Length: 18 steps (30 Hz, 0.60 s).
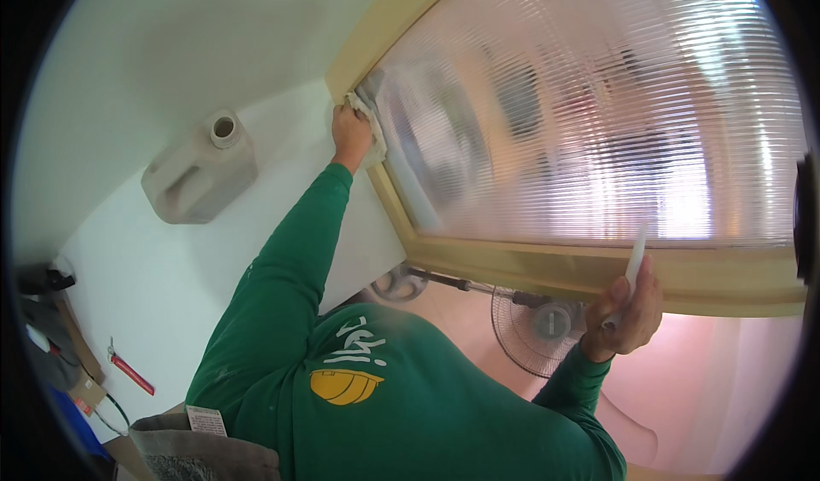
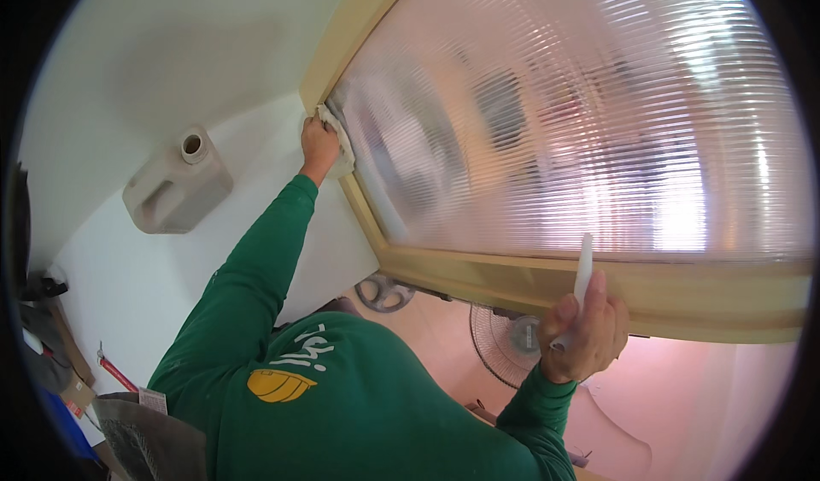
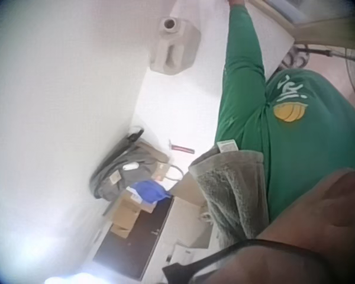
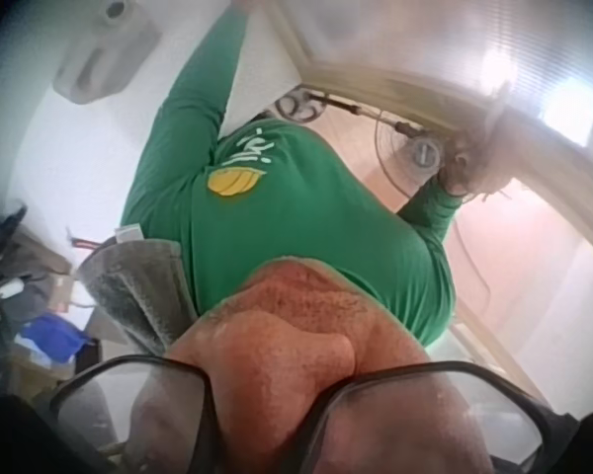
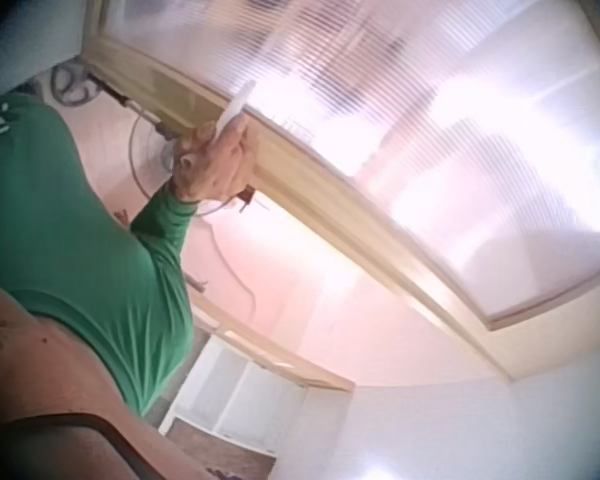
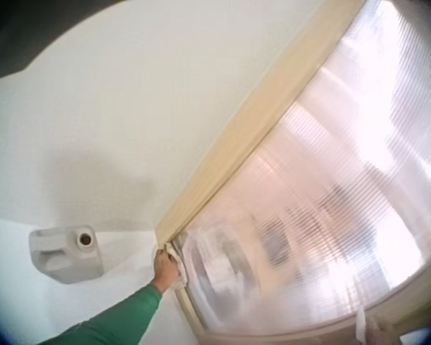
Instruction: The person cleans a ribbed glass window using a cloth and a scraper. They wipe the surface, scrape along the edges, and repeatedly clean the same area.
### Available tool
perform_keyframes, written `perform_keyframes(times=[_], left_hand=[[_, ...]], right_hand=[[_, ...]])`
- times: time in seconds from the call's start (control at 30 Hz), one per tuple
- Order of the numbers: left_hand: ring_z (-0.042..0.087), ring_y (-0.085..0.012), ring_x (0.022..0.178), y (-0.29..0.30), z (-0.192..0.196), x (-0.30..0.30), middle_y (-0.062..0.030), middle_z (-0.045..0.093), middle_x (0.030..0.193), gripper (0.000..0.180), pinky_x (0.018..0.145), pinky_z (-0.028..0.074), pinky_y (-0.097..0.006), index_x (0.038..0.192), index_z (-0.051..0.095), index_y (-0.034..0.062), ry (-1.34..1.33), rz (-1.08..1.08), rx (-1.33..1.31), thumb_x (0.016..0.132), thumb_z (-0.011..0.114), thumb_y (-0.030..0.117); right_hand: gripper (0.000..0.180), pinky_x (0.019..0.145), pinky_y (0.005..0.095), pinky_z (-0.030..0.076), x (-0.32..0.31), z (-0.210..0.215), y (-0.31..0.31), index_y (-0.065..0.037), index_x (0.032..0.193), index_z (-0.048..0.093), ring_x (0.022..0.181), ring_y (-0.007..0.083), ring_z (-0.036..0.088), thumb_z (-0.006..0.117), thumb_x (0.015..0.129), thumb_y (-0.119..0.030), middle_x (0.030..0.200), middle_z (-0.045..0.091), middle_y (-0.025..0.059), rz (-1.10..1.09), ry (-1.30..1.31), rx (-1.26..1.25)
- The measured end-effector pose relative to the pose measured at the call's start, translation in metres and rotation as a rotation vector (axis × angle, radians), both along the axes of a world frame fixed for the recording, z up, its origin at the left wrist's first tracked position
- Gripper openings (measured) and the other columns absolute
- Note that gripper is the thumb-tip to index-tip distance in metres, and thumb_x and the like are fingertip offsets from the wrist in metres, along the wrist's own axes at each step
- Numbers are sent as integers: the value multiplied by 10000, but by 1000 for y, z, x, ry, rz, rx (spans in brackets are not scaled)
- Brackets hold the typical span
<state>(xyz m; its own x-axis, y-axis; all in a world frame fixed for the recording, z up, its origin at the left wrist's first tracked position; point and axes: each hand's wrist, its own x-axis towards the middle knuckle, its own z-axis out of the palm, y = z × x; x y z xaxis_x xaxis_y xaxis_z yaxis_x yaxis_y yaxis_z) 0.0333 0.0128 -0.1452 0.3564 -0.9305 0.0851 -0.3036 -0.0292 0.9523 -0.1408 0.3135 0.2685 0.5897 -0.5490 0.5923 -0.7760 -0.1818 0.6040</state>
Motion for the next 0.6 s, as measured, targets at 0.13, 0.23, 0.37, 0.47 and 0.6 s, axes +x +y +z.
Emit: perform_keyframes(times=[0.13, 0.23, 0.37, 0.47, 0.6], left_hand=[[596, -474, 1097, 3, 33, -26, -313, 604, 1179, 391, 944, 494, -538, 1304, 596, -78, 36, -55, -28, 958, 555, 96], [605, -439, 1124, 4, 99, -26, -275, 600, 1208, 433, 982, 499, -470, 1385, 572, -84, 109, 5, -222, 991, 535, 92], [600, -436, 1128, -6, 210, -33, -263, 580, 1232, 422, 966, 503, -469, 1381, 578, -60, 102, -65, -596, 977, 557, 64], [590, -446, 1128, -18, 288, -41, -269, 574, 1238, 414, 945, 502, -490, 1361, 599, -24, 110, -114, -841, 952, 570, 31], [582, -459, 1134, -19, 280, -33, -273, 567, 1255, 431, 957, 498, -494, 1375, 589, -6, 140, -148, -815, 946, 574, 32]], right_hand=[[331, 559, 393, 483, -8, 6, 7, 98, 1235, 654, 625, 305, 616, 640, 942, -56, 833, 631, 141, 7, 19, -9], [392, 521, 375, 436, -4, 2, -10, 77, 1255, 658, 567, 249, 573, 642, 876, -23, 683, 564, 67, 54, -36, -16], [442, 523, 362, 436, -13, -3, -16, 72, 1252, 661, 564, 228, 570, 651, 813, 21, 685, 557, 56, 41, -72, 39], [448, 522, 360, 436, -19, -8, -9, 70, 1250, 665, 563, 231, 568, 658, 804, 31, 689, 555, 57, 18, -86, 36], [443, 520, 362, 439, -13, -9, -7, 76, 1252, 665, 566, 236, 567, 665, 813, 24, 691, 550, 58, 34, -92, 47]])
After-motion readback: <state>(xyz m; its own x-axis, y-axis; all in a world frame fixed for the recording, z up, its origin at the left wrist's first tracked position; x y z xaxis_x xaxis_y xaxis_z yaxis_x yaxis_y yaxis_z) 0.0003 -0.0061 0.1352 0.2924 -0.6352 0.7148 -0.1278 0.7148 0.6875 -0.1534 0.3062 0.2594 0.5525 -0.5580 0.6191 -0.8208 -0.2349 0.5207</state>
